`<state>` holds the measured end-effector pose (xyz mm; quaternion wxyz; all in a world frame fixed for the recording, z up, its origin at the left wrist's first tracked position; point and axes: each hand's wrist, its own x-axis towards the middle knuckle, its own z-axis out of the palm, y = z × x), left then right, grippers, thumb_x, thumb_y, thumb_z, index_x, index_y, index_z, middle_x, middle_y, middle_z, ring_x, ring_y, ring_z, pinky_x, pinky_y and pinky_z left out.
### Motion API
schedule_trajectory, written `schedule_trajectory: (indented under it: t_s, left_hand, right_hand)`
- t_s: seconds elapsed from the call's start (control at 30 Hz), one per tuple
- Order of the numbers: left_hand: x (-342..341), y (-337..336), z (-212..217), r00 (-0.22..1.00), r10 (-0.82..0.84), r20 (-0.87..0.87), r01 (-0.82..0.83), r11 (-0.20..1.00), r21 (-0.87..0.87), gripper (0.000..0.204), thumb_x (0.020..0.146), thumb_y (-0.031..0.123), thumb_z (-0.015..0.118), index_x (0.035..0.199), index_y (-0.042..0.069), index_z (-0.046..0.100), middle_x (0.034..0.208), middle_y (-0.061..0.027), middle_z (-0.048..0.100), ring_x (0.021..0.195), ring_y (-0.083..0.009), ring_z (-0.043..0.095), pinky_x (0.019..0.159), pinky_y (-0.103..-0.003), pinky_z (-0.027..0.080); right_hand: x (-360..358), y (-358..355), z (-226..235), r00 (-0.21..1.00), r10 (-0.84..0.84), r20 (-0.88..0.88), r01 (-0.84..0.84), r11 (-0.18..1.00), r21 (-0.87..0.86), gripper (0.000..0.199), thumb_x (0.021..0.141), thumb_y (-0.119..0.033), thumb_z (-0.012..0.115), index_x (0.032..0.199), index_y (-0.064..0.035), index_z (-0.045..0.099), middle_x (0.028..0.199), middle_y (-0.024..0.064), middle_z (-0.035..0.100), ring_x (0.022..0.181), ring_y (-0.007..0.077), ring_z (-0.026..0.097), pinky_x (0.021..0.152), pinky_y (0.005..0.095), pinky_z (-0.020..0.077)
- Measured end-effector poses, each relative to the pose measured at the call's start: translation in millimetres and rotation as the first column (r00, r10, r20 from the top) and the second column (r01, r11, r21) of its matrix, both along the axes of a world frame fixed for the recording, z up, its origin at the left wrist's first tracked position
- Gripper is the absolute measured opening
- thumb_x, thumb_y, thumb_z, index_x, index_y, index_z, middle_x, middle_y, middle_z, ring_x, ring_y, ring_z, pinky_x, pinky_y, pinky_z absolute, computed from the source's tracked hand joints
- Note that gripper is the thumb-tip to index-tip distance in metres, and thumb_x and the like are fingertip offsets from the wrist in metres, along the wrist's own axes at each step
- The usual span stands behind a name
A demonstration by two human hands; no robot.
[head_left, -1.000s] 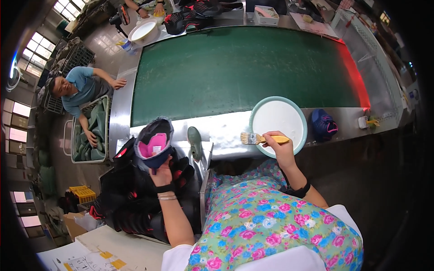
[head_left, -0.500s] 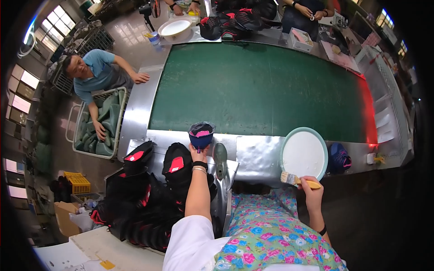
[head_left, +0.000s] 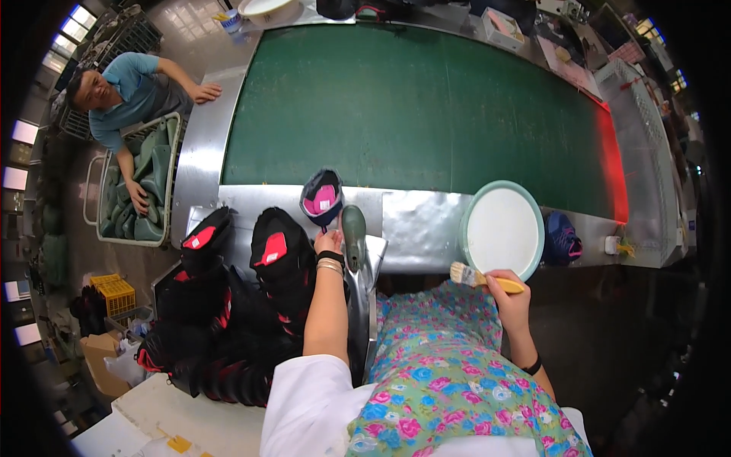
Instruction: The recorder is applying a white adhesive or primer to the interior of shoe uppers and insoles using a small brush at a footwear manufacturing assembly line.
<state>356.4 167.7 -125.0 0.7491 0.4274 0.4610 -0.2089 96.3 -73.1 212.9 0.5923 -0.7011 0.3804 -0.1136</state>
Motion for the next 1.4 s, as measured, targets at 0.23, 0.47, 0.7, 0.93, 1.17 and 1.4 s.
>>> schedule_trajectory:
  t_s: [0.23,0.47,0.7,0.93,1.17,1.4]
  left_hand:
    - [-79,-41,50,0.495,-0.834,-0.245,0.484,0.03,0.875,0.066,0.067,0.036,0.076,0.111,-0.003,0.045,0.105,-0.0237,0.056,0.101,-0.039,0.052,0.089,-0.045,0.041]
    - [-87,-79,88,0.395,-0.902,-0.173,0.341,-0.031,0.94,0.04,0.078,0.023,0.066,0.104,-0.001,0.046,0.096,-0.0225,0.059,0.098,-0.0393,0.052,0.081,-0.048,0.042]
    - [-72,-75,59,0.491,-0.861,0.131,0.157,0.236,0.959,0.021,0.091,0.016,0.044,0.088,0.001,0.058,0.088,-0.0204,0.059,0.087,-0.0409,0.053,0.076,-0.047,0.042]
    - [-80,-59,19,0.33,-0.772,-0.543,0.163,-0.521,0.838,0.042,0.077,0.022,0.063,0.109,0.0,0.048,0.101,-0.0129,0.049,0.101,-0.0301,0.047,0.081,-0.042,0.044]
    - [-45,-30,31,0.154,-0.864,-0.479,0.52,-0.342,0.783,0.026,0.078,0.017,0.055,0.099,0.002,0.061,0.087,-0.0221,0.064,0.089,-0.0374,0.063,0.081,-0.044,0.049]
    - [-87,-35,154,0.698,-0.699,0.152,0.606,0.691,0.395,0.021,0.088,0.011,0.042,0.107,0.003,0.041,0.076,-0.021,0.06,0.052,-0.0321,0.062,0.038,-0.039,0.05]
  right_hand:
    - [0,2,-4,0.999,0.028,0.019,-0.029,0.998,0.053,0.013,0.085,-0.008,0.063,0.094,0.0019,0.063,0.084,0.0049,0.063,0.07,0.0087,0.059,0.062,0.0203,0.0463]
    - [-11,-1,-7,0.998,-0.029,-0.063,0.031,0.999,0.028,0.013,0.085,-0.008,0.063,0.093,0.002,0.063,0.08,0.0038,0.063,0.071,0.0082,0.059,0.061,0.02,0.0451]
    - [-20,-2,-10,1.0,-0.028,-0.005,0.028,1.0,0.011,0.013,0.085,-0.009,0.063,0.094,0.0017,0.064,0.081,0.0039,0.063,0.07,0.0077,0.058,0.062,0.0195,0.0446]
    - [-16,-7,-10,0.998,-0.052,0.024,0.05,0.994,0.093,0.014,0.085,-0.009,0.063,0.094,0.0016,0.064,0.082,0.0043,0.063,0.069,0.0079,0.058,0.063,0.0198,0.0466]
    - [-36,-38,-19,0.998,-0.069,0.011,0.07,0.988,-0.141,0.012,0.08,-0.008,0.067,0.09,-0.001,0.065,0.084,0.0043,0.065,0.076,0.0093,0.059,0.069,0.023,0.0463]
    - [-84,-112,-68,0.949,-0.31,-0.06,0.262,0.878,-0.4,0.017,0.075,-0.014,0.07,0.087,-0.002,0.068,0.081,0.0132,0.068,0.074,0.02,0.067,0.069,0.0283,0.0514]
